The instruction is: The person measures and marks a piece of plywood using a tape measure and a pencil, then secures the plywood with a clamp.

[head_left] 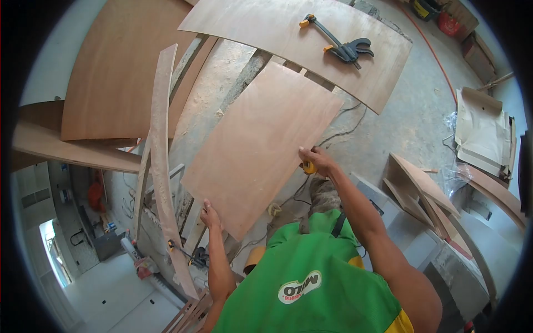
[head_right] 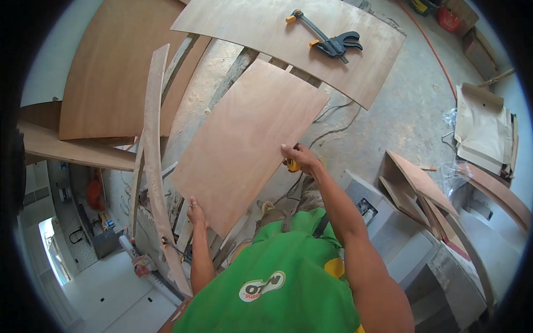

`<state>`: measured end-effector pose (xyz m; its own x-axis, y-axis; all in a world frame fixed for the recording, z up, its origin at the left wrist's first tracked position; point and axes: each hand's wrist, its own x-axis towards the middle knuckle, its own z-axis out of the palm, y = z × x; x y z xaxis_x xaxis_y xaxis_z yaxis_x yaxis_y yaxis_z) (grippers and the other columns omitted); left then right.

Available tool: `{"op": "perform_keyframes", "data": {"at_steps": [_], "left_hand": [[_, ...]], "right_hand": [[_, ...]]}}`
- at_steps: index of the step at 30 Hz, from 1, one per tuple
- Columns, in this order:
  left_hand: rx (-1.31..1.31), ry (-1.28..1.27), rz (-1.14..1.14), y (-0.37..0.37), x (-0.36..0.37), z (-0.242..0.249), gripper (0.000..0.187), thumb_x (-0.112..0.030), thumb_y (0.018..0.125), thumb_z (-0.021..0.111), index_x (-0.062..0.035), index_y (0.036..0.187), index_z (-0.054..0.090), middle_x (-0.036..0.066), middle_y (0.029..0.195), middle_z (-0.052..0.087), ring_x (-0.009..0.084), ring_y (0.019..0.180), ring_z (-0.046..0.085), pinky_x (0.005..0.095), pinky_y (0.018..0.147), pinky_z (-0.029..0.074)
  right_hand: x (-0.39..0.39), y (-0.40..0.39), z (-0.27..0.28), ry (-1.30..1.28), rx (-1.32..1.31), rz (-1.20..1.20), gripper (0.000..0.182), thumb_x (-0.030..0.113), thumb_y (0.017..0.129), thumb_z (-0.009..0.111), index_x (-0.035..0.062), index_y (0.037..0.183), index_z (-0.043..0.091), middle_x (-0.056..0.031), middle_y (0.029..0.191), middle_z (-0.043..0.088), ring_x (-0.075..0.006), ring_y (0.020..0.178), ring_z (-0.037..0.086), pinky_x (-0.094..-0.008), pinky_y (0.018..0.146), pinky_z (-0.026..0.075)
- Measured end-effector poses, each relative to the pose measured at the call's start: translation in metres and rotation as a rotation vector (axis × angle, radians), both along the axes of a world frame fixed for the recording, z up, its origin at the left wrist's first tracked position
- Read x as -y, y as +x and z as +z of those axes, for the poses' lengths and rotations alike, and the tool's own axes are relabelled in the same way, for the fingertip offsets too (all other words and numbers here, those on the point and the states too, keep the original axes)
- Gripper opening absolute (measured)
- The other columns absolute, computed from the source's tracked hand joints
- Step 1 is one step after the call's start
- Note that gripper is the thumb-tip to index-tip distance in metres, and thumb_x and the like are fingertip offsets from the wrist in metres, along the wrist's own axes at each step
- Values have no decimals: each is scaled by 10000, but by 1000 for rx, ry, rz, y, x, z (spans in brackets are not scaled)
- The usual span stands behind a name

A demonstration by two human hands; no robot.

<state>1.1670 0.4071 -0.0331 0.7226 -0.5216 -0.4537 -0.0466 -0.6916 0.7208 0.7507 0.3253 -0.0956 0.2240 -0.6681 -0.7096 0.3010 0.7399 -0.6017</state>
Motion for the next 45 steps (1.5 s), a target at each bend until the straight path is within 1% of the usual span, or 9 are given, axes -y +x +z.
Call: {"op": "perform_keyframes", "data": {"at_steps": [3,5,8,15,21,24,26,34,45], "left_hand": [[-14,-19,-9,-5,10,32,536,-415,922,554,106,1050,555,188,1017,604,251,860,606,369,728,507],[71,130,-63,-8,20,51,526,-380,922,568,133,1038,556,196,1006,611,245,862,611,357,727,508],[8,49,-10,-15,26,66,538,-364,923,570,158,1051,552,196,1010,619,239,886,612,355,727,506],[124,-29,25,-23,23,70,527,-353,922,566,150,1077,562,165,1026,628,221,925,607,346,779,480],[415,-38,11,-40,42,106,554,-425,931,522,122,889,603,179,908,637,228,812,587,351,724,458],[477,-13,-64,-33,48,144,537,-457,936,508,45,748,547,62,711,536,170,661,456,365,608,397],[793,-74,-173,-30,56,169,567,-488,931,502,32,705,513,44,626,472,155,602,412,355,553,349],[1005,-718,-374,-31,84,246,546,-480,934,502,-38,653,348,-10,587,311,101,580,305,307,506,257],[1130,-953,-308,12,86,218,619,-605,936,333,-48,677,412,41,545,396,159,505,399,334,495,304]], "right_hand": [[15,-7,23,-48,91,-17,630,455,796,702,-63,1123,557,-129,999,595,-180,796,590,-339,679,503],[26,-11,34,-228,24,75,566,418,784,707,-62,1062,594,-134,962,623,-183,793,604,-322,694,504],[37,-19,52,-271,8,149,522,404,781,701,-54,1018,618,-113,893,634,-185,765,607,-322,684,502],[24,-15,28,-108,76,98,496,358,790,714,-50,1048,601,-106,925,622,-186,772,603,-332,656,508],[7,-1,6,4,241,-12,443,310,863,661,-23,1126,534,-92,964,601,-198,792,605,-374,650,528],[-13,11,-1,-59,301,56,493,410,876,629,54,1187,490,-90,1012,597,-230,819,635,-405,606,549],[-21,18,11,231,427,176,471,384,874,649,40,1154,492,-89,999,566,-237,871,614,-397,669,551],[-6,71,15,98,741,199,456,435,921,539,103,1220,447,-112,1073,556,-308,928,618,-449,659,563],[17,83,26,116,890,136,339,350,911,546,107,1129,455,-129,1034,526,-325,890,596,-461,605,525]]}}
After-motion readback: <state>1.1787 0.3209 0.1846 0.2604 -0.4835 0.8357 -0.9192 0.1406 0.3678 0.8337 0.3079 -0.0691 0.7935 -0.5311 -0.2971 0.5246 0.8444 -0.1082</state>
